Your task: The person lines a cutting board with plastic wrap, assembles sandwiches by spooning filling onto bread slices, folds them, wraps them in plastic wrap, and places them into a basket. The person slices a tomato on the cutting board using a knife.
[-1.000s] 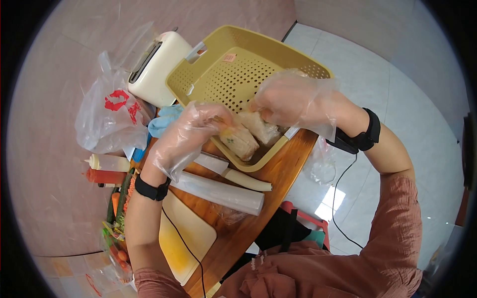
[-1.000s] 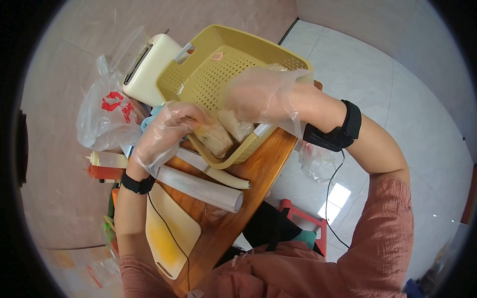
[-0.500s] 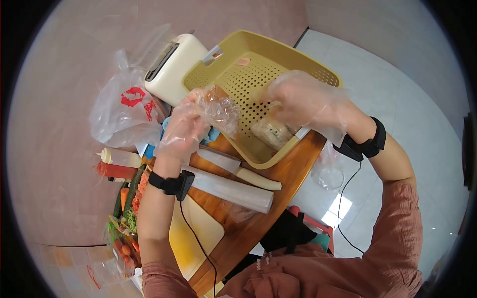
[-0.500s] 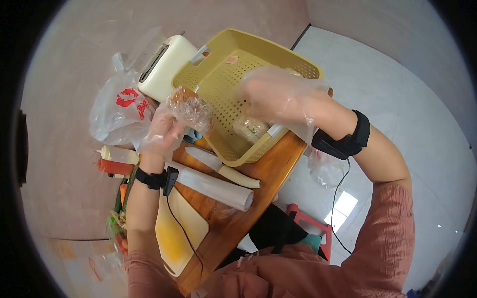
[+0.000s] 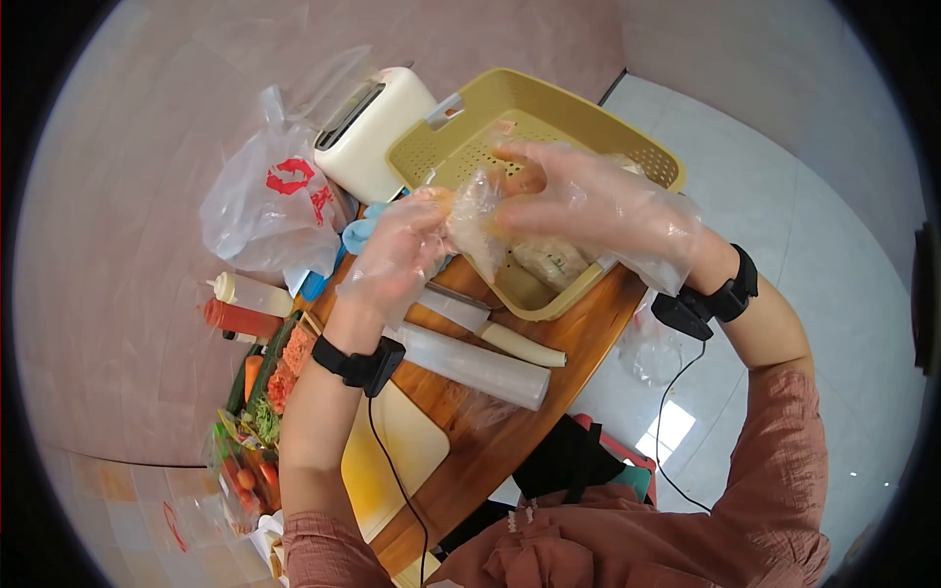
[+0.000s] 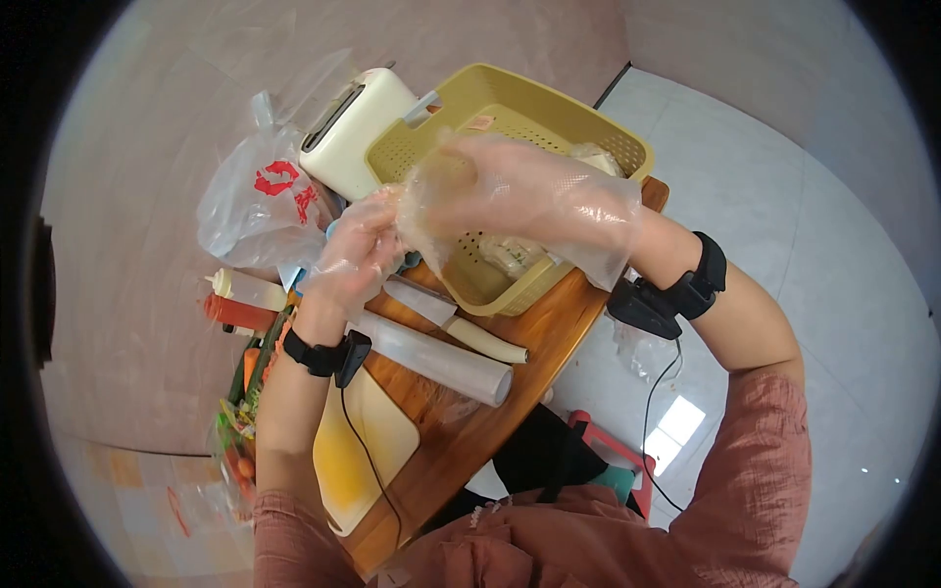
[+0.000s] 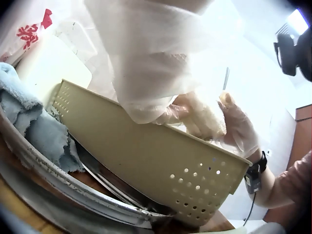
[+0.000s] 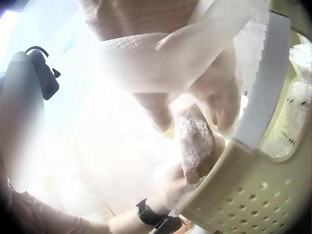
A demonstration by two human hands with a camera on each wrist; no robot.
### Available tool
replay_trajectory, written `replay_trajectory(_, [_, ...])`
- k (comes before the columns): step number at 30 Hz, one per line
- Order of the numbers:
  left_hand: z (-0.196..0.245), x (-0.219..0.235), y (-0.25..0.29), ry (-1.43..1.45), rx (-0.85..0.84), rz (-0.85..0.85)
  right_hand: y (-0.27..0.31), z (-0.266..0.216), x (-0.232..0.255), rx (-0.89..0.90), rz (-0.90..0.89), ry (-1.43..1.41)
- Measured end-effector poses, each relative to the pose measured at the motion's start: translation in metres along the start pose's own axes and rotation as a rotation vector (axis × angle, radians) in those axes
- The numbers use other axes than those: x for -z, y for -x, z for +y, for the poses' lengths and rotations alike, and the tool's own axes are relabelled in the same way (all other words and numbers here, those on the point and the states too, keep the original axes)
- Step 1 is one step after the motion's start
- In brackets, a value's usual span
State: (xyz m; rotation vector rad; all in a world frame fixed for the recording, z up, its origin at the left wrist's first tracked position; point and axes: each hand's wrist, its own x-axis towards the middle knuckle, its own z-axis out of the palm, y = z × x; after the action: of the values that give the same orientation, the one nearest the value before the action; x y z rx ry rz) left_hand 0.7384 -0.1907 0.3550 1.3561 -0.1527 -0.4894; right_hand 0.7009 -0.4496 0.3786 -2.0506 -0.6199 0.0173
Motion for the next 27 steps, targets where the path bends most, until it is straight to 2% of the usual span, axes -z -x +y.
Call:
replay_trajectory(4, [-0.001,-0.001,0.001,-0.055,0.008,-0.009,-0.003,0.0,-0.007,-0.035,0.025,-0.027])
replay_trajectory(6, [0.003,-0.007,0.005,-0.065,0.012,-0.024,-0.002,0.002,-0.009,-0.109,-0.037,-0.276])
replay_trajectory(7, [0.005,-0.01,0.007,-0.075,0.02,-0.038,-0.003,0.006,-0.012,-0.106,-0.039,-0.273])
replay_trajectory(9, [0.004,-0.01,0.008,-0.026,-0.005,-0.013,-0.004,0.016,-0.016,-0.109,-0.024,-0.52])
replay_trajectory(13, [0.006,-0.01,0.009,0.054,-0.059,0.066,-0.004,0.018,-0.014,-0.129,-0.011,-0.584])
replay_trajectory(15, [0.009,-0.017,0.016,0.088,-0.074,0.081,0.001,0.013,-0.014,-0.114,-0.01,-0.776])
replay_trajectory(17, [0.009,-0.016,0.02,0.122,-0.087,0.096,0.004,0.008,-0.011,-0.119,-0.022,-0.797])
replay_trajectory(19, [0.007,-0.007,0.019,0.066,-0.124,-0.009,0.004,0.008,-0.01,-0.126,-0.032,-0.819])
replay_trajectory(22, [0.007,-0.007,0.02,0.098,-0.144,-0.024,0.003,0.011,-0.009,-0.151,-0.026,-0.878])
replay_trajectory(23, [0.006,-0.008,0.022,0.1,-0.147,-0.021,0.004,0.012,-0.01,-0.123,-0.028,-0.899])
replay_trajectory(25, [0.006,-0.012,0.028,-0.014,-0.279,-0.057,0.004,0.015,-0.011,-0.093,-0.033,-0.918])
replay_trajectory(27, [0.014,-0.023,0.034,-0.033,-0.252,-0.007,0.003,0.02,-0.013,-0.014,-0.025,-0.957])
